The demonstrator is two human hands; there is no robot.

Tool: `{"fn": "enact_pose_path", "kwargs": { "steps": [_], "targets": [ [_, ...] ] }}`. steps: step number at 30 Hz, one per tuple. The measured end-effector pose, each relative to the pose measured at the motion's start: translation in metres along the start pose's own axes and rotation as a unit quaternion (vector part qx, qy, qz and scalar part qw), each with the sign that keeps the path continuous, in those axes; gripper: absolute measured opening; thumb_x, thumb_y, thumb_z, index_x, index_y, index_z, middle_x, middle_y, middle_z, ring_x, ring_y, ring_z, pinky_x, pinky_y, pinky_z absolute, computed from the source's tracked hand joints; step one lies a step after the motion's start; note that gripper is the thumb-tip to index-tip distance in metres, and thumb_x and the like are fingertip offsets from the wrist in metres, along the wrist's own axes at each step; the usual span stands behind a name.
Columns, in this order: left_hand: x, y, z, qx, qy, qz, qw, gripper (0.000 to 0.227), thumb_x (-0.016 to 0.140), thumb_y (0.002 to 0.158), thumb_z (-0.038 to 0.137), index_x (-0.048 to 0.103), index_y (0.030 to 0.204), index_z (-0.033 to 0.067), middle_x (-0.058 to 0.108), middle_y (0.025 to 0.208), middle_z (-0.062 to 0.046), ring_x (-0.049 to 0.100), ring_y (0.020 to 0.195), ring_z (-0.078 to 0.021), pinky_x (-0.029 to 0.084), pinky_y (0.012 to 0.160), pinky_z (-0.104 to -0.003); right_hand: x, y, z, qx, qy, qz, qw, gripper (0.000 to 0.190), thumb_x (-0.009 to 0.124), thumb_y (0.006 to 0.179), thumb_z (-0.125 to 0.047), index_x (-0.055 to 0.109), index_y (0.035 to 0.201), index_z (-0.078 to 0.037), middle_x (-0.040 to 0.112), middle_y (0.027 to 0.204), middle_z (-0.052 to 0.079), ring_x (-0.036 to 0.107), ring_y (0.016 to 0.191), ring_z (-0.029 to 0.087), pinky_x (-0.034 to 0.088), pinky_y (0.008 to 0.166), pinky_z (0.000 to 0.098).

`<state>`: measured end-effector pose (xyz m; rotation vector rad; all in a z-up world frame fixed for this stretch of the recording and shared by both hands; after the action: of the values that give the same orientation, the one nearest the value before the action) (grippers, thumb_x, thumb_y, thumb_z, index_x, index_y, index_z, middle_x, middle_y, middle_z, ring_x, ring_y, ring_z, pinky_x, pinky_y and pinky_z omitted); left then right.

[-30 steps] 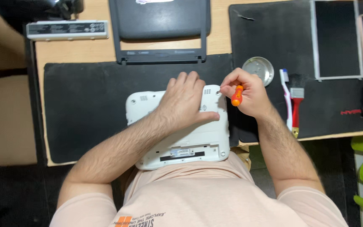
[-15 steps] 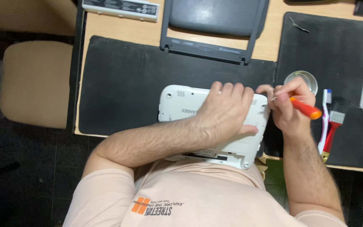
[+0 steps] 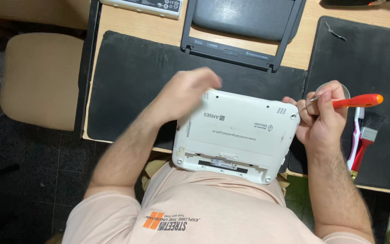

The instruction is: The person uses a screwdriver to remove screws from the bezel and back of a laptop. They detach the screen panel, disconnect the ribbon cable, and place the screen on the table. The person then flips the laptop over and removes screws from the bottom casing.

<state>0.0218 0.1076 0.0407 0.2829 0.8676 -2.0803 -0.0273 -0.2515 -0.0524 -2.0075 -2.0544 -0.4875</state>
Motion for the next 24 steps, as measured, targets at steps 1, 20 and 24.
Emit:
{"fn": "enact_pose_path", "kwargs": {
  "steps": [1, 20, 24],
  "targets": [
    [0.007, 0.006, -0.026, 0.058, -0.176, 0.058, 0.981, 0.037, 0.06, 0.118, 0.044, 0.085, 0.13, 0.0203, 0.096, 0.135, -0.004, 0.094, 0.102, -0.0148, 0.069, 0.092, -0.034, 0.002, 0.001, -0.001, -0.003, -0.004, 0.007, 1.0, 0.029, 0.064, 0.134, -0.043, 0.054, 0.118, -0.021, 0.019, 0.075, -0.008, 0.013, 0.062, 0.005, 0.074, 0.112, 0.0607],
    [0.052, -0.045, -0.047, 0.348, -0.458, 0.121, 0.809, 0.11, 0.057, 0.121, 0.091, 0.047, 0.18, -0.0013, 0.049, 0.194, -0.026, 0.049, 0.187, -0.0472, 0.049, 0.152, -0.061, 0.018, -0.007, 0.006, -0.06, -0.068, 0.108, 0.99, 0.024, 0.054, 0.141, -0.035, 0.052, 0.12, -0.022, 0.02, 0.072, -0.005, 0.019, 0.059, 0.007, 0.074, 0.099, 0.0482],
    [0.06, -0.031, -0.057, 0.361, -0.473, 0.12, 0.795, 0.088, 0.062, 0.129, 0.073, 0.05, 0.176, -0.0001, 0.053, 0.19, -0.029, 0.053, 0.183, -0.048, 0.052, 0.149, -0.059, 0.01, -0.006, 0.002, -0.07, 0.002, 0.105, 0.992, 0.024, 0.06, 0.137, -0.041, 0.052, 0.12, -0.025, 0.019, 0.079, -0.005, 0.019, 0.061, 0.007, 0.072, 0.1, 0.0552]
  ]
}}
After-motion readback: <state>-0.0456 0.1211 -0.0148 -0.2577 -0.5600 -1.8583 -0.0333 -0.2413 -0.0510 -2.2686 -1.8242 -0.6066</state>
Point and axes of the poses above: each hand's wrist, its own y-axis towards the middle knuckle, its own x-axis out of the palm, z = x × y, the point moved 3 cm from there along y, towards the middle knuckle
